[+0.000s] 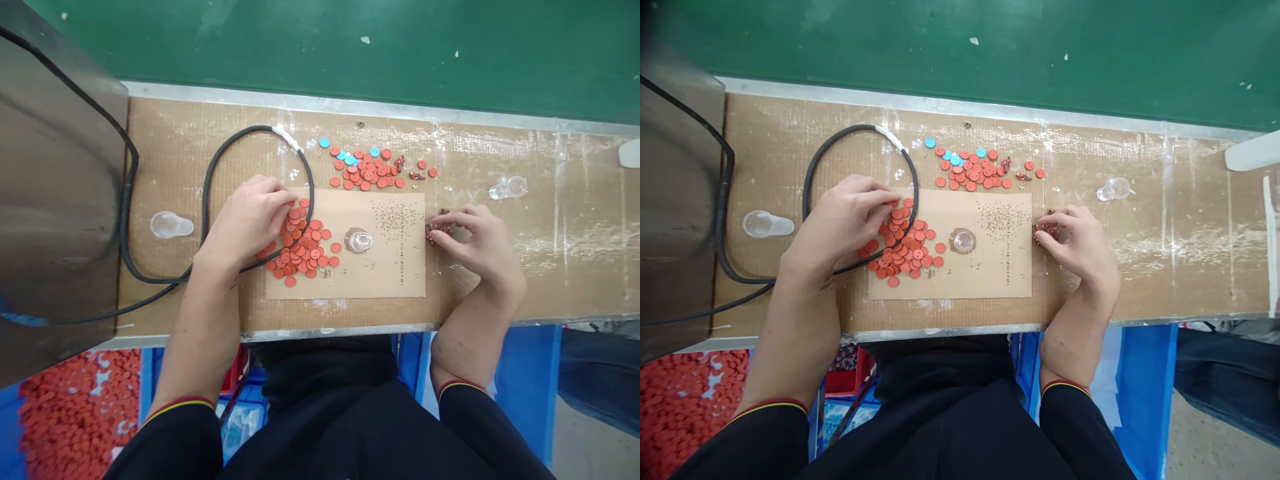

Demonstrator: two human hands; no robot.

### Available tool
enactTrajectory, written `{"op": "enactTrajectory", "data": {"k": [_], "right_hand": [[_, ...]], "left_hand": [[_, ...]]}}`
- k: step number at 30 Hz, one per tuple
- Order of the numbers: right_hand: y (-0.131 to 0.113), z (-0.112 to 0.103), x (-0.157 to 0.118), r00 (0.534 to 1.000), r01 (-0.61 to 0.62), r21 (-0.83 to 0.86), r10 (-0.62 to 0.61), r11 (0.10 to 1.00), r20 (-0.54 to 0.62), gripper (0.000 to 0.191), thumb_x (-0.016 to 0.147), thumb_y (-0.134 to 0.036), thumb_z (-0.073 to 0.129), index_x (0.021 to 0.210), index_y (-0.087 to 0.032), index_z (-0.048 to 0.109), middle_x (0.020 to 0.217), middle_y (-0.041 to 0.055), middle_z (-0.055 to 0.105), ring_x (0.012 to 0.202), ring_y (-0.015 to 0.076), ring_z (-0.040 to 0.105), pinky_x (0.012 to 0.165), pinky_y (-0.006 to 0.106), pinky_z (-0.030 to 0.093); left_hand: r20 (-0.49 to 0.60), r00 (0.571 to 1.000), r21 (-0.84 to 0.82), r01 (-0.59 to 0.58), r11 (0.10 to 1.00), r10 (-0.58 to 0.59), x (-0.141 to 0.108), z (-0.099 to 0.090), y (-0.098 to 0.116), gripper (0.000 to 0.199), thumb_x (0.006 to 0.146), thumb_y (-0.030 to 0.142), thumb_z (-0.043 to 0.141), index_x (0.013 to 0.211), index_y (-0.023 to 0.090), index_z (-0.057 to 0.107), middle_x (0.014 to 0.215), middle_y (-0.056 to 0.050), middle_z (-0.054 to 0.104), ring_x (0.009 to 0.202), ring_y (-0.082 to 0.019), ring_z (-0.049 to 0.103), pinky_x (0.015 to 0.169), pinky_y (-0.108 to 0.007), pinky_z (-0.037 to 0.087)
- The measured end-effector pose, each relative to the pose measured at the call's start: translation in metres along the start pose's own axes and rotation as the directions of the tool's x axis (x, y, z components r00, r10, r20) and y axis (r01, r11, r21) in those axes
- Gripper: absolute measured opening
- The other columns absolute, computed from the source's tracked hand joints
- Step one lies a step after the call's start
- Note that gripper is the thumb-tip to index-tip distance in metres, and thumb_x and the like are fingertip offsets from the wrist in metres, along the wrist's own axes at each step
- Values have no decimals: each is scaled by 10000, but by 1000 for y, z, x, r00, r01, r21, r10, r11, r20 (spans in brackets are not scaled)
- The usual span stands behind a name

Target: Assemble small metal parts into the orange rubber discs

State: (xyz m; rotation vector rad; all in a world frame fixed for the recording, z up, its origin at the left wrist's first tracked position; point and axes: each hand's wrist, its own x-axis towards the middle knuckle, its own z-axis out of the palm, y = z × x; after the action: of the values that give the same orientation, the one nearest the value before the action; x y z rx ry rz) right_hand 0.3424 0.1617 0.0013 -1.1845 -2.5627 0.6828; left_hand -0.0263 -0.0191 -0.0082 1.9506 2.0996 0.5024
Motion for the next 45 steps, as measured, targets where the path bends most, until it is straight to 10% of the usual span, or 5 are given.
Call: {"op": "enactTrajectory", "data": {"k": [30,36,41,45], "right_hand": [[13,-2,0,992,83,-10,-81,997,91,107,898,-355,723,849,-293,795,876,55,715,904,273,642,873,490,537],[10,4,-1,984,104,109,-86,989,-154,184,982,-410,659,917,-280,773,893,49,760,885,250,694,808,442,559],[-38,8,12,818,466,463,-167,754,-550,247,956,-570,720,1083,-364,767,641,-44,645,532,157,603,489,301,474],[-81,-2,20,760,595,467,-268,654,-592,262,965,-425,763,1227,-441,751,733,-32,708,559,154,640,441,291,475]], "left_hand": [[-16,1000,-15,14,1000,-14,1,3,-1,318,1025,288,464,1086,236,771,1044,-116,696,1046,-298,660,938,-438,560],[-17,1000,-11,14,1000,-14,3,6,-1,331,1030,265,463,1096,199,781,1029,-123,694,1044,-296,647,961,-459,546],[-20,1000,-7,-9,1000,9,4,10,-4,332,1027,240,463,1112,203,782,1000,-110,687,1014,-277,632,941,-441,538],[-16,1000,-13,-9,1000,9,5,10,-4,337,1016,222,459,1092,197,787,984,-116,683,1006,-284,629,931,-453,536]]}}
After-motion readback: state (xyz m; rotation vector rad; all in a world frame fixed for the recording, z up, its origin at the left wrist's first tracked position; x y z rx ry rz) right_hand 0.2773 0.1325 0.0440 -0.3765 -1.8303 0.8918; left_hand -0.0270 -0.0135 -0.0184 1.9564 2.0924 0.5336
